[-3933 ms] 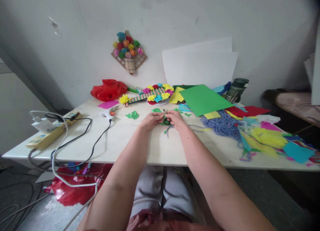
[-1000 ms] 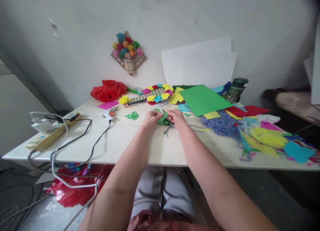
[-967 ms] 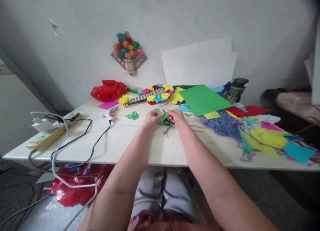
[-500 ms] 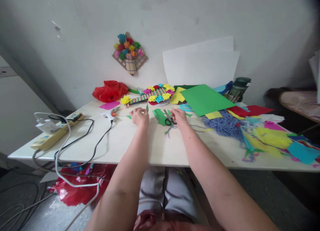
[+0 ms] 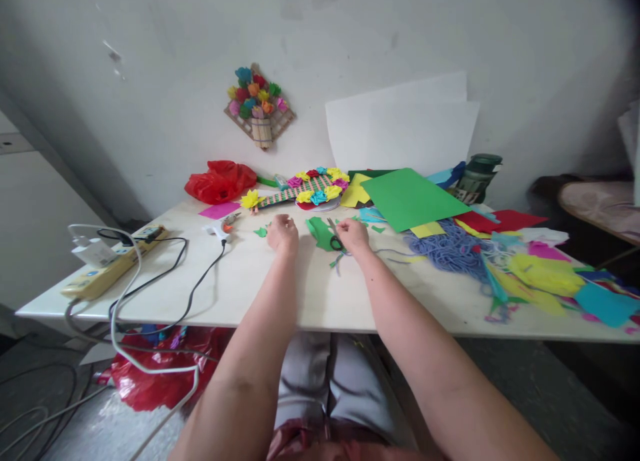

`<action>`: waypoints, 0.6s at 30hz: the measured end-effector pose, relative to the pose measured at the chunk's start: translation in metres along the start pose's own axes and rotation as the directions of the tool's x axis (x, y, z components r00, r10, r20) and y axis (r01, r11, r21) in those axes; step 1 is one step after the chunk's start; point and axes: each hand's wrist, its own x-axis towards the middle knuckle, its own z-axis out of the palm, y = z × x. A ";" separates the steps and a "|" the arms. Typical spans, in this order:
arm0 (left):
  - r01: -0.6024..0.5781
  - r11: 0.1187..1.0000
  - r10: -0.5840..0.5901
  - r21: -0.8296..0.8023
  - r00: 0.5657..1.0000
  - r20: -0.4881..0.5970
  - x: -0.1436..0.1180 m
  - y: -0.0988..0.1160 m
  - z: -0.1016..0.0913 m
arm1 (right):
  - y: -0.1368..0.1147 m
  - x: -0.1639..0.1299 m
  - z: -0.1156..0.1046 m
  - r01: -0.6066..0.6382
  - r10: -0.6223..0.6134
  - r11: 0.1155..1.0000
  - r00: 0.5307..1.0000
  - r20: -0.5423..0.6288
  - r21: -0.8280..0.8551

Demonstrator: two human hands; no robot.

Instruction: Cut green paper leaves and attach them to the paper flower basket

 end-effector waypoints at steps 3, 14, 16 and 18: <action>-0.074 0.993 0.055 0.087 0.977 0.205 -0.006 0.002 0.012 | -0.003 -0.003 0.000 0.037 -0.029 0.989 0.998 0.054 -0.144; -0.628 0.744 0.375 0.229 0.676 0.634 -0.018 -0.005 0.032 | -0.009 -0.013 0.000 0.252 -0.130 0.867 0.947 0.293 -0.431; -0.649 0.721 0.376 0.244 0.662 0.648 -0.018 -0.005 0.033 | -0.010 -0.014 -0.001 0.257 -0.123 0.856 0.944 0.305 -0.448; -0.654 0.710 0.380 0.262 0.669 0.639 -0.019 -0.003 0.033 | -0.009 -0.014 -0.001 0.266 -0.131 0.852 0.942 0.310 -0.451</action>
